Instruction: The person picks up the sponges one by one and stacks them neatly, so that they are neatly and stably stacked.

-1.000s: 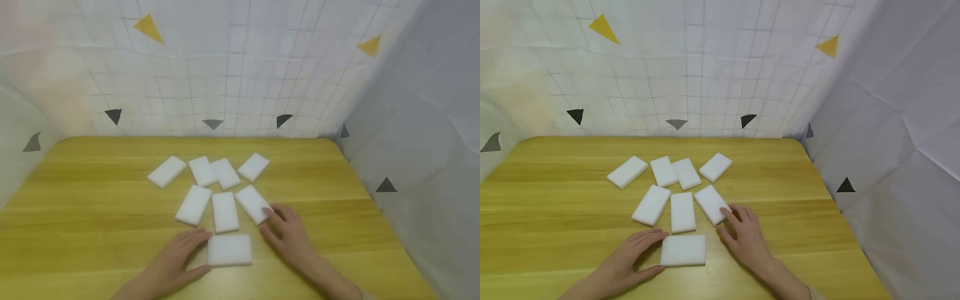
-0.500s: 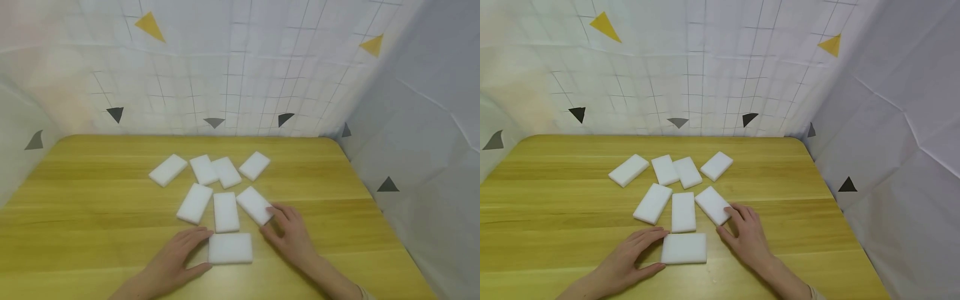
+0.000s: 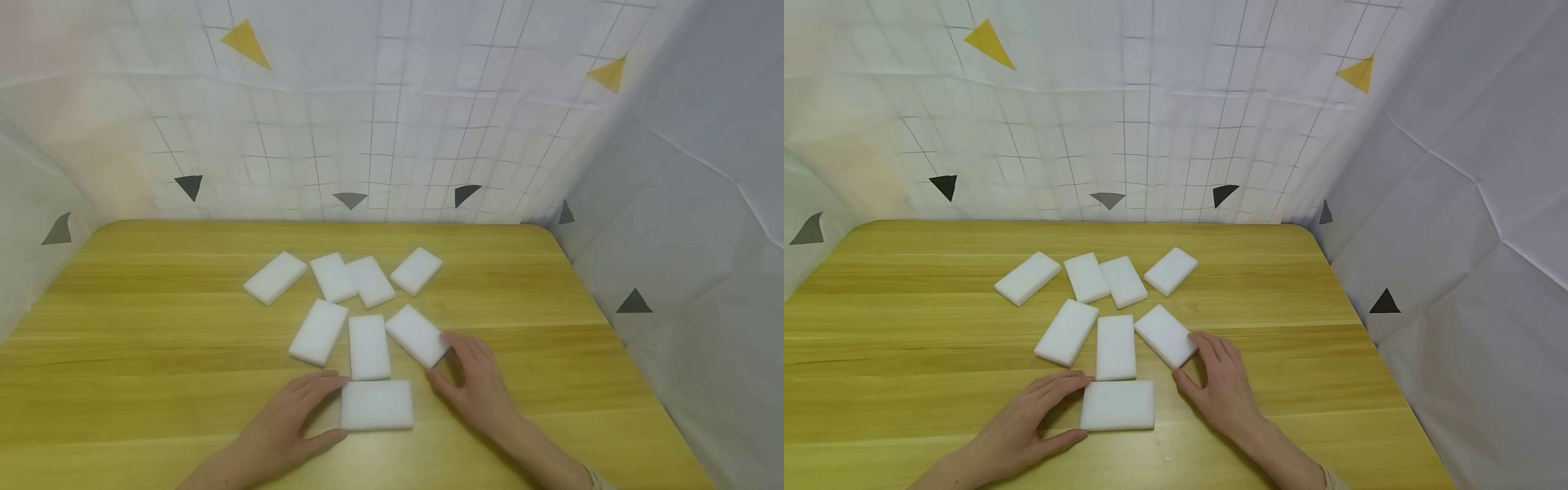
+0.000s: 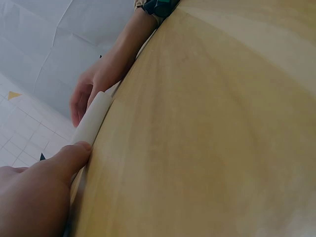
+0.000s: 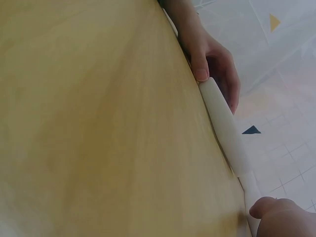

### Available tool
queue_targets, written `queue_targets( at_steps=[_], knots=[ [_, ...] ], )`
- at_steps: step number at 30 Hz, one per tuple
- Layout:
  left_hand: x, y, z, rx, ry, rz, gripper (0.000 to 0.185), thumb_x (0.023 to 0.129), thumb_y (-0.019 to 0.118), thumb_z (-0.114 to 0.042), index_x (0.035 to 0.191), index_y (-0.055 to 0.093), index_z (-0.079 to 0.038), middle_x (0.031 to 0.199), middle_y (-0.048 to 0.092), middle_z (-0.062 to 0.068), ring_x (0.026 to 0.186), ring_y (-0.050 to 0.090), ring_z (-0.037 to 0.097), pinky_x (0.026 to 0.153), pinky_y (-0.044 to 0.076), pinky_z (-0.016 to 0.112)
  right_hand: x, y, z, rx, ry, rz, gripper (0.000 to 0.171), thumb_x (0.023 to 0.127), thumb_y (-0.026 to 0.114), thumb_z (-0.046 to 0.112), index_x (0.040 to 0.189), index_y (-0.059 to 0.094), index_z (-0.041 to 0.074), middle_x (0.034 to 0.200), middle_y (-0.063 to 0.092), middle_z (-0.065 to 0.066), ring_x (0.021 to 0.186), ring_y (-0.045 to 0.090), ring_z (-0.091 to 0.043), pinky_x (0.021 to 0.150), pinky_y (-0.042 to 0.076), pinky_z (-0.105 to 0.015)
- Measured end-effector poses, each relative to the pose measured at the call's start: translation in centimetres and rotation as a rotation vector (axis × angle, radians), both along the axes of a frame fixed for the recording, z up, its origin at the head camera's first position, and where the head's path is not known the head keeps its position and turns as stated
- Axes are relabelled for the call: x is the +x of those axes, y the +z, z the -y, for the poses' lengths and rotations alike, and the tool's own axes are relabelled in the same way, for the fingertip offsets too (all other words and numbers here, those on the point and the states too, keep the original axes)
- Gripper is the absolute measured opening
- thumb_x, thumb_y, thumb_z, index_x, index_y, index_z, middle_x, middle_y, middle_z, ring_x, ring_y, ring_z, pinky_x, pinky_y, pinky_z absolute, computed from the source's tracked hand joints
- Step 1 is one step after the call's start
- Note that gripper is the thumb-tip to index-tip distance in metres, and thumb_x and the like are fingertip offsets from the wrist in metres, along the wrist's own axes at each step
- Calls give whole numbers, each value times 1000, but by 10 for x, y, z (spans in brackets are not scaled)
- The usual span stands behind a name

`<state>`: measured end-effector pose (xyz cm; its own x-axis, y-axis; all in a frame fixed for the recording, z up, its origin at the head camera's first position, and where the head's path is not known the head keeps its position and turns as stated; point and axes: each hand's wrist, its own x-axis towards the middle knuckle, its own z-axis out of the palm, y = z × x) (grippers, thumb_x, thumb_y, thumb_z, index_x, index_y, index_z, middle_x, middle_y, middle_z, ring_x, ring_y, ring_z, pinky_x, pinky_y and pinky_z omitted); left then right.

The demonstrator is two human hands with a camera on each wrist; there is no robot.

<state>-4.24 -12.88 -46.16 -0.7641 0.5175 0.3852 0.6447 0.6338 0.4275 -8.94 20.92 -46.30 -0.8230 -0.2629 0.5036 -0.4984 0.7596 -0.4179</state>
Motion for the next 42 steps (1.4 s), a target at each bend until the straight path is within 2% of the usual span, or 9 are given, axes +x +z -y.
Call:
queue_targets(
  at_steps=[13,24,32,36,39,42],
  knots=[
    [1,1,0,-14,12,42,70,86,72,-53,145,49,-25,145,55,-7,133,52,14,104,50,41,-1,-1,0,-33,-48,41,66,76,86,33,129,61,4,124,60,-10,118,53,-28,100,46,-48],
    [1,1,-1,-5,-5,0,67,87,73,-49,145,50,-23,144,56,-6,132,52,15,103,50,42,-1,1,0,-53,-49,31,60,77,85,29,127,63,4,122,63,-9,115,55,-26,98,46,-45],
    [1,1,0,-12,1,22,67,88,72,-49,146,49,-25,145,55,-7,133,51,14,104,50,41,-1,-1,-1,-59,-93,-12,56,76,84,23,123,63,1,118,64,-13,110,58,-30,96,50,-48],
    [1,0,0,-12,2,22,67,88,72,-50,146,49,-26,145,55,-7,133,51,14,104,50,42,-2,-1,-2,-108,-99,-43,55,75,84,17,123,63,1,118,64,-13,110,59,-30,95,50,-48],
    [1,0,0,-8,2,16,67,88,72,-49,146,49,-26,145,55,-7,133,51,14,104,50,42,-2,0,-2,-141,-83,-75,55,74,83,14,124,63,2,120,65,-12,110,59,-29,95,50,-44],
    [1,-1,0,-2,0,7,67,88,73,-49,146,49,-25,145,55,-7,132,52,14,104,50,42,-2,1,-3,-168,-36,-91,56,74,83,14,126,63,4,122,64,-11,110,59,-27,98,47,-35]
  ],
)
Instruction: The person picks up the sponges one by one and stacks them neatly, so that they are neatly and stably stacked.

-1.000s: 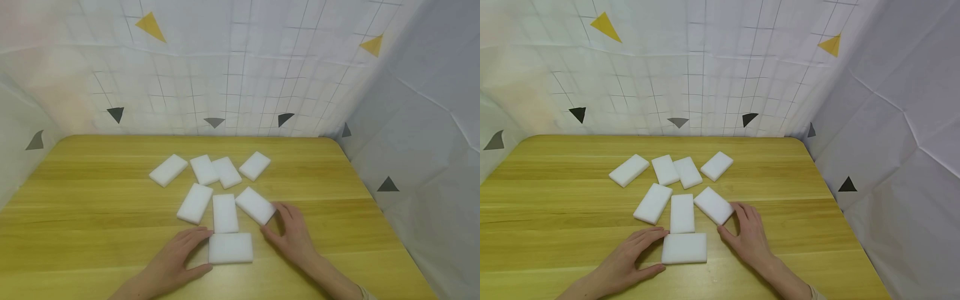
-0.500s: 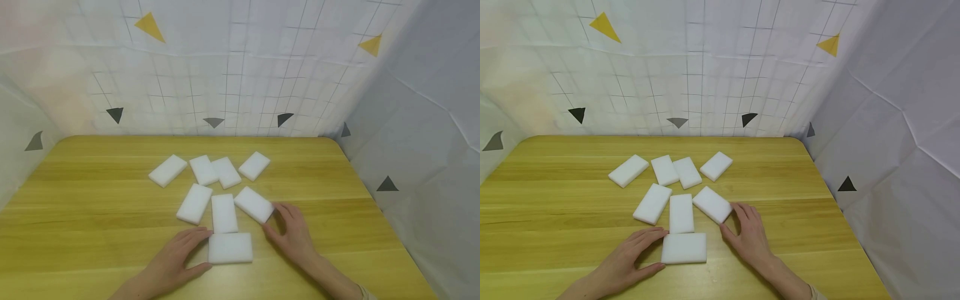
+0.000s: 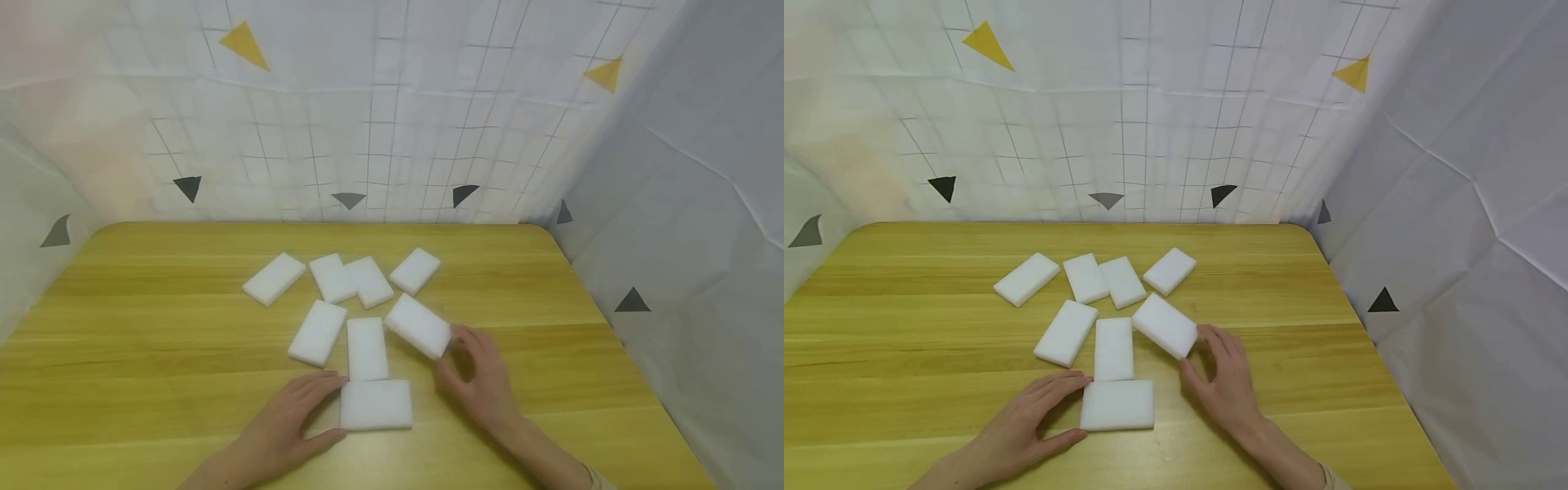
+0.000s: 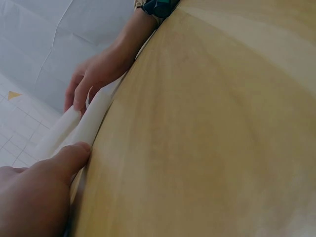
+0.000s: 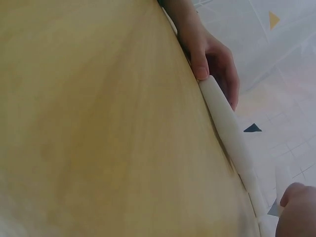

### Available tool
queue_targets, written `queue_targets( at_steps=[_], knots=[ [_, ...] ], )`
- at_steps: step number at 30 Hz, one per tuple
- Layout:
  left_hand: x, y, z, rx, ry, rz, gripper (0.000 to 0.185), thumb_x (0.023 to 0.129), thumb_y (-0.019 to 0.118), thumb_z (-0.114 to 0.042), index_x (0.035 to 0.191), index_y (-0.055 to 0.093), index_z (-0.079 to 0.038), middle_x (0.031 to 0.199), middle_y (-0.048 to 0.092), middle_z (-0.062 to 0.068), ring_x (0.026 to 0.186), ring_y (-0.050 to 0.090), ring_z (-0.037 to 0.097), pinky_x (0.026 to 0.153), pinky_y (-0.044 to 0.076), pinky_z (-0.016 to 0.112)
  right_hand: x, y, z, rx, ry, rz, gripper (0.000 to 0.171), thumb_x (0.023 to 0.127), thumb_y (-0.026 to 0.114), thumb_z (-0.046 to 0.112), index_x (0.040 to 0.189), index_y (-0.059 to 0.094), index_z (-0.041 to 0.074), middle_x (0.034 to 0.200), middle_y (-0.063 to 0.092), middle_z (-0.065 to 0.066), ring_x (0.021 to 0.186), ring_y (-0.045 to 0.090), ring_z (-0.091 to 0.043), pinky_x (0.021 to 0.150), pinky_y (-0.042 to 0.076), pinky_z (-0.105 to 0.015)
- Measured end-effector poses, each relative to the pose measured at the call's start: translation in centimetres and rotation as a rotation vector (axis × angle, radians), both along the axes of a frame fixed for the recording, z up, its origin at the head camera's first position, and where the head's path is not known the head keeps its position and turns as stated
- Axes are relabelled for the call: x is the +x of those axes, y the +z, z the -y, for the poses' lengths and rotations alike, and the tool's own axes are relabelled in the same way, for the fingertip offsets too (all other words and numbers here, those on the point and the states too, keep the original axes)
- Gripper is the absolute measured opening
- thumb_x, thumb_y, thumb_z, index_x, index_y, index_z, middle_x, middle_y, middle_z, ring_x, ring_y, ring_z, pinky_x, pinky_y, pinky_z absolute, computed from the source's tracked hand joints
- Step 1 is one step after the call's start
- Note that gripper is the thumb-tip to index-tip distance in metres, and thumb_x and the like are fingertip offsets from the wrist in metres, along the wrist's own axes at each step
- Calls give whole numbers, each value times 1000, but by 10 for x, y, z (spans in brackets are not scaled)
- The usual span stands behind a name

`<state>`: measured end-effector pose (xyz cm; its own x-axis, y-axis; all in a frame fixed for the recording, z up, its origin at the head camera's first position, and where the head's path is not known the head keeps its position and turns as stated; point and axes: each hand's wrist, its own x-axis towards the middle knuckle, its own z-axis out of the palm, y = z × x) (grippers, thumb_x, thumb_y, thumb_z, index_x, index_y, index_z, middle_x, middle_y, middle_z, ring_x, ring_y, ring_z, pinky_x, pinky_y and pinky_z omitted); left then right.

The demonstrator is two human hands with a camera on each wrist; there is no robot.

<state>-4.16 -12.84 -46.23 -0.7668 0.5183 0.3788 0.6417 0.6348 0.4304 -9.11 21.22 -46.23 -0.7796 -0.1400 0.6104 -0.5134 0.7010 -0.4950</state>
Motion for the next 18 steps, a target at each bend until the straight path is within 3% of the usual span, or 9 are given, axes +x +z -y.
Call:
queue_targets(
  at_steps=[7,18],
  knots=[
    [0,0,0,0,7,9,68,88,73,-49,146,49,-25,145,55,-7,133,52,15,104,51,42,3,1,0,-7,148,-19,64,74,82,17,134,61,9,127,64,-7,114,57,-23,105,40,-20],
    [0,0,0,-9,14,43,67,88,72,-50,146,48,-27,146,54,-8,133,51,14,104,50,42,5,5,2,37,363,-80,63,80,79,22,136,58,4,131,63,-10,118,58,-25,112,38,-21]
  ],
)
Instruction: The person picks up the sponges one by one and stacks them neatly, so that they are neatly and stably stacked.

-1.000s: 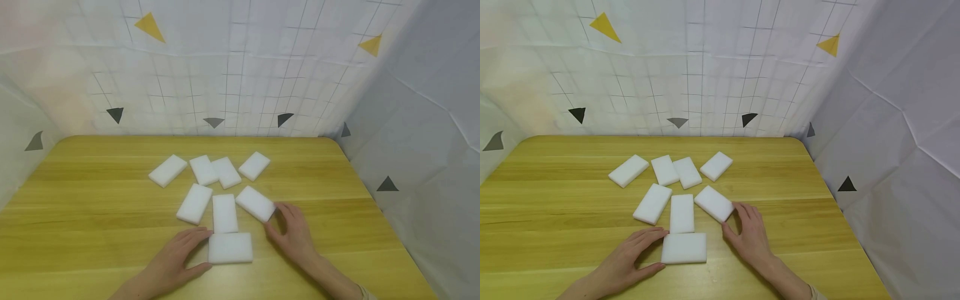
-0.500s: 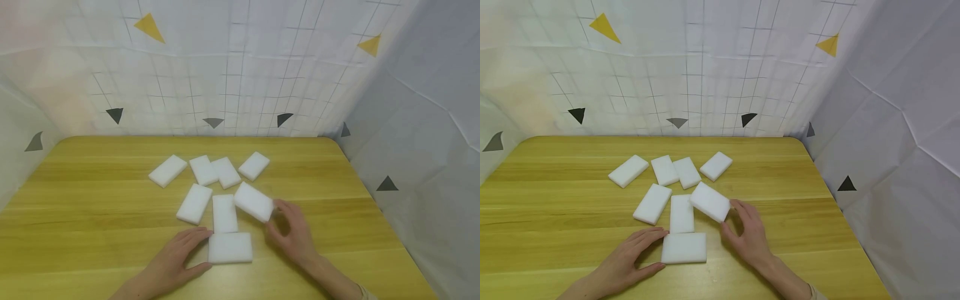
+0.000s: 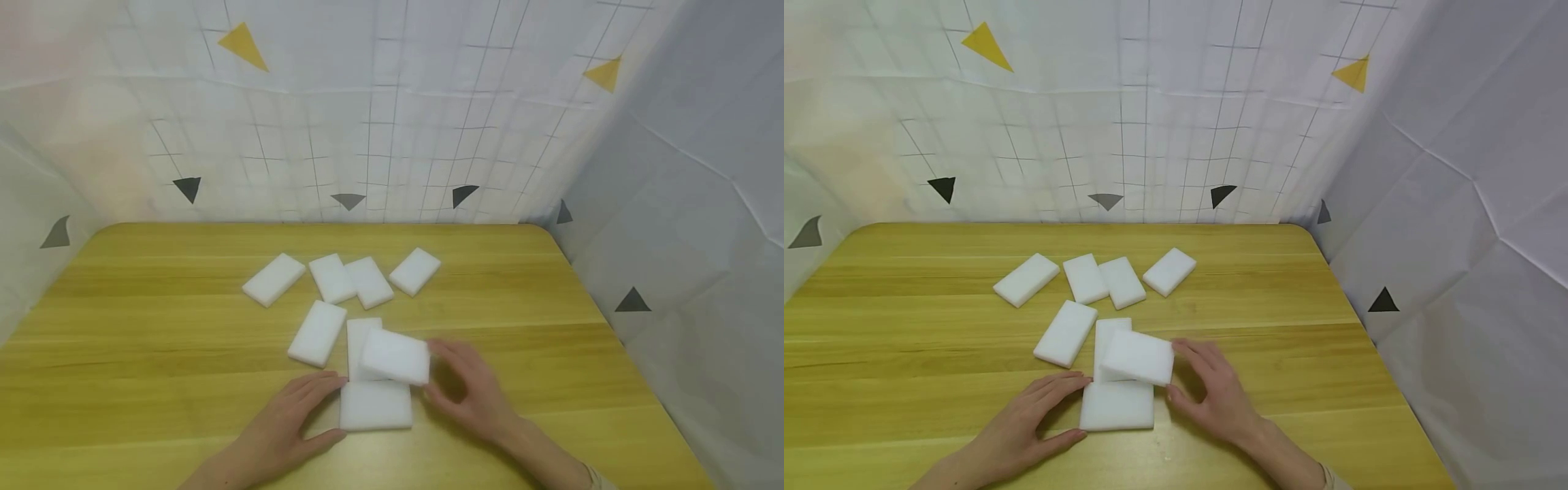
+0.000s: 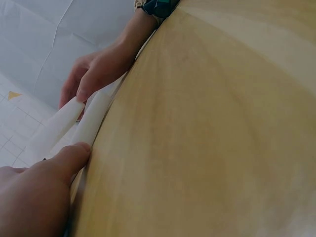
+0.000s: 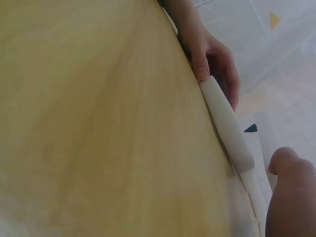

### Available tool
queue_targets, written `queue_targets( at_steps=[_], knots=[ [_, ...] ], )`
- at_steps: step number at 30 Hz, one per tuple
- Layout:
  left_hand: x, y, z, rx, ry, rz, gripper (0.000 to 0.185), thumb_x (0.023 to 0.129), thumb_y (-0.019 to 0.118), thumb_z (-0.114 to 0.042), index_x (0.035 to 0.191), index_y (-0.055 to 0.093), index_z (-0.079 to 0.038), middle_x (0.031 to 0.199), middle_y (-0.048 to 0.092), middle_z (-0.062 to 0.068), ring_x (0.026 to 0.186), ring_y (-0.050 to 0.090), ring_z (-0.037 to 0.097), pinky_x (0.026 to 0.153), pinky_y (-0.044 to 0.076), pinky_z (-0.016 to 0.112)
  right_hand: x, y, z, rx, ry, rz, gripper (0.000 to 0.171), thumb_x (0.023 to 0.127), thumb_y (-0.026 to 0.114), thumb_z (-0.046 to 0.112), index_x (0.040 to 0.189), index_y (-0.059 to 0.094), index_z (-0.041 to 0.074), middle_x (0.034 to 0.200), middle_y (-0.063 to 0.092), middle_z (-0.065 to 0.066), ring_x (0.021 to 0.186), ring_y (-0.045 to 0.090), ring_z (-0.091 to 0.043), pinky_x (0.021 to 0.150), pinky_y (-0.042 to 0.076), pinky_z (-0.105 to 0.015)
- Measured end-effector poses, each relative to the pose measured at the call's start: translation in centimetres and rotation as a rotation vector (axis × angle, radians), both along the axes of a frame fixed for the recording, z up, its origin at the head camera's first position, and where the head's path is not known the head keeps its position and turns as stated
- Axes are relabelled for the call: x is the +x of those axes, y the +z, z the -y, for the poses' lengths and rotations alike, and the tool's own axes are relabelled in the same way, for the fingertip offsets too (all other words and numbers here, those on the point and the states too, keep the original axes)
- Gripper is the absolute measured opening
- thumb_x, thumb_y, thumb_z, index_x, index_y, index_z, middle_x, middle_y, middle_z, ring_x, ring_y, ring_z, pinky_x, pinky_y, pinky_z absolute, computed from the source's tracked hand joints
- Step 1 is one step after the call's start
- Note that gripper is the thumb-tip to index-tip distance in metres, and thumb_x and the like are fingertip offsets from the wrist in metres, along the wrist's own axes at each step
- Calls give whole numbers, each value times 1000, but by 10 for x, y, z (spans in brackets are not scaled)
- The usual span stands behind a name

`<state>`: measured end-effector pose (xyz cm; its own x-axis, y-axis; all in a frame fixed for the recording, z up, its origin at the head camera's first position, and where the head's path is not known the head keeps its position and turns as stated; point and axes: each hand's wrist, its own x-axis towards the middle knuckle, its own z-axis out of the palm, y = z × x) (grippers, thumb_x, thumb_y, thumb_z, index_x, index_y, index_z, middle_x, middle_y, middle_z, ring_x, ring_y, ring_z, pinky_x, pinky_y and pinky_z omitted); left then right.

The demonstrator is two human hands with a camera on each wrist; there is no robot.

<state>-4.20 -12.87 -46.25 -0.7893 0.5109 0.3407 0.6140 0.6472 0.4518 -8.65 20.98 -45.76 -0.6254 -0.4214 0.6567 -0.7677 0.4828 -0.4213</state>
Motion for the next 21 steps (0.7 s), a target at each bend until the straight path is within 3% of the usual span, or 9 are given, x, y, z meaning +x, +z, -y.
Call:
queue_targets(
  at_steps=[11,21],
  knots=[
    [0,1,0,4,4,18,68,88,71,-52,147,47,-29,146,54,-8,134,50,14,105,50,41,0,2,1,83,215,-81,60,87,75,28,135,57,-1,133,62,-15,120,58,-26,114,38,-24],
    [0,0,1,15,14,8,66,87,72,-52,144,50,-27,144,56,-7,132,52,14,105,50,41,0,1,3,128,286,-119,61,87,75,30,135,57,-4,134,62,-15,118,59,-25,113,40,-25]
  ],
)
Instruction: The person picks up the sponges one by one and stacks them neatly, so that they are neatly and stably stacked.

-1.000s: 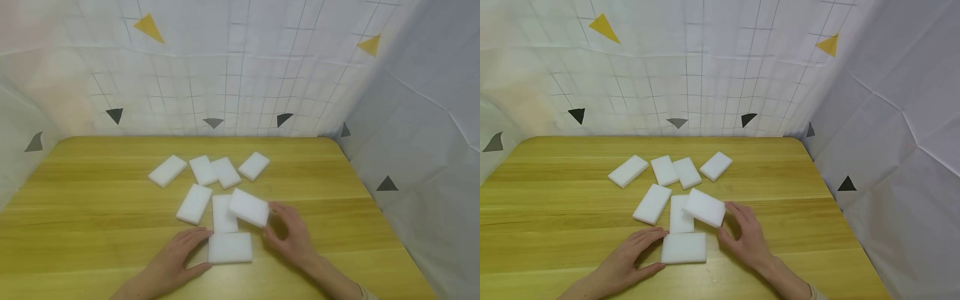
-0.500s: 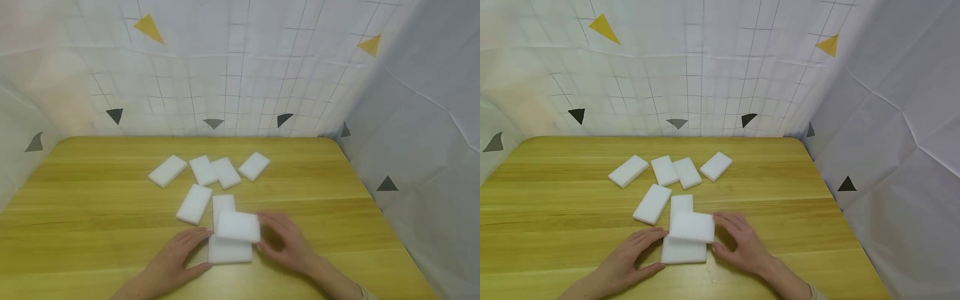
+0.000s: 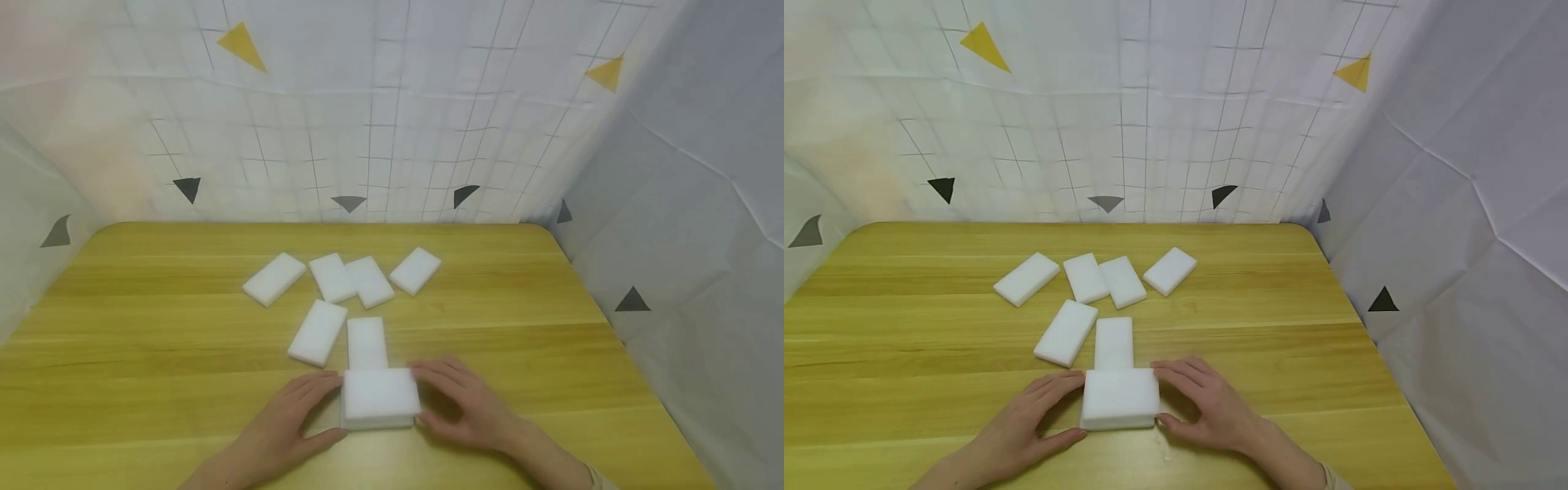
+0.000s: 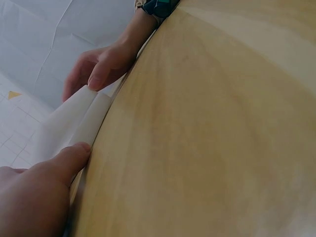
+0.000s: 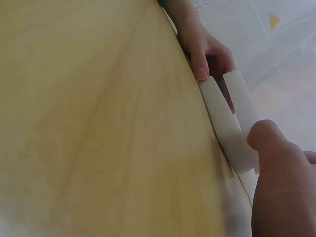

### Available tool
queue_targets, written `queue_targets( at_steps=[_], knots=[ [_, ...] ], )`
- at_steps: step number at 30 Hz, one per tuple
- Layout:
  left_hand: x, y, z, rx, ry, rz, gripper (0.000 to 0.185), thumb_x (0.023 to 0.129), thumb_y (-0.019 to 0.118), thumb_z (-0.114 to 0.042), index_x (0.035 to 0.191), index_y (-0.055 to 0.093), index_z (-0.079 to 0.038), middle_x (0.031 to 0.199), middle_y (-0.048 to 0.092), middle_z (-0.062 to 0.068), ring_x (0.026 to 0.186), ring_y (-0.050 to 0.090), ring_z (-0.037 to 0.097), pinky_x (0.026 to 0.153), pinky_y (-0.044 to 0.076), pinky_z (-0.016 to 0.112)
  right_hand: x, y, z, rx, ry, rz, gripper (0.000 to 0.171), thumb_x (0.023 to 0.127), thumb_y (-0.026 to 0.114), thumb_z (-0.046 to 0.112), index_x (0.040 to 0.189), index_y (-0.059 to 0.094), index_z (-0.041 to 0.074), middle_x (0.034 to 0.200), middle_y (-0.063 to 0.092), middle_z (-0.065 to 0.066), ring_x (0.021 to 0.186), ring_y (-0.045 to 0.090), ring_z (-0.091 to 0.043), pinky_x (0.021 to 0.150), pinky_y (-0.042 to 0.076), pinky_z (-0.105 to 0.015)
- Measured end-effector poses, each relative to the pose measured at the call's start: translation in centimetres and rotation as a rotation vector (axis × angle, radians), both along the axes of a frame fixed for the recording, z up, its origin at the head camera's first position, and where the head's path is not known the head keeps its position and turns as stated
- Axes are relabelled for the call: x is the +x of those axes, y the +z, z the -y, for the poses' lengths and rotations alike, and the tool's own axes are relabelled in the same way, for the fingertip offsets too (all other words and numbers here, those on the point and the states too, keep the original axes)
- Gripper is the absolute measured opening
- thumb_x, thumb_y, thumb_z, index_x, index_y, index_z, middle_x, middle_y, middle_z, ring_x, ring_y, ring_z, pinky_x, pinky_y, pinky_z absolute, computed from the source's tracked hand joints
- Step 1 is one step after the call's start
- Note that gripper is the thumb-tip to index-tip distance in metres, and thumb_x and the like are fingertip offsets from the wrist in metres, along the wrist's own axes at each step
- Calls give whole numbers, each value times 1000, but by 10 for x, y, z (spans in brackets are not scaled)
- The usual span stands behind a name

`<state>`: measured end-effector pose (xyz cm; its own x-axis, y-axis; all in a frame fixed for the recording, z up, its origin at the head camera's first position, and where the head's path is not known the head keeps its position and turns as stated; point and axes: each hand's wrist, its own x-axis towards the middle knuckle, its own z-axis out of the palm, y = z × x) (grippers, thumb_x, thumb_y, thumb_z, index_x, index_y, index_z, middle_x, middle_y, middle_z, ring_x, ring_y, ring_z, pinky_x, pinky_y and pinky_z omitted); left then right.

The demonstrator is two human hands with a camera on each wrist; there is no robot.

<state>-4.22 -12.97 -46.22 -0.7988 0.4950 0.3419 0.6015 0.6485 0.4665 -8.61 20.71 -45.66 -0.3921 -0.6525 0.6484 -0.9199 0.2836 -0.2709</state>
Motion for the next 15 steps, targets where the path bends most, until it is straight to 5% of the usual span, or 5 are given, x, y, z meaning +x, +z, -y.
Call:
queue_targets(
  at_steps=[15],
  knots=[
    [0,1,-2,2,4,-25,67,86,74,-49,143,52,-22,142,58,-4,131,54,16,104,50,41,-1,2,1,-16,28,-29,60,86,76,29,132,59,-6,131,63,-17,114,60,-24,108,44,-26]
  ],
)
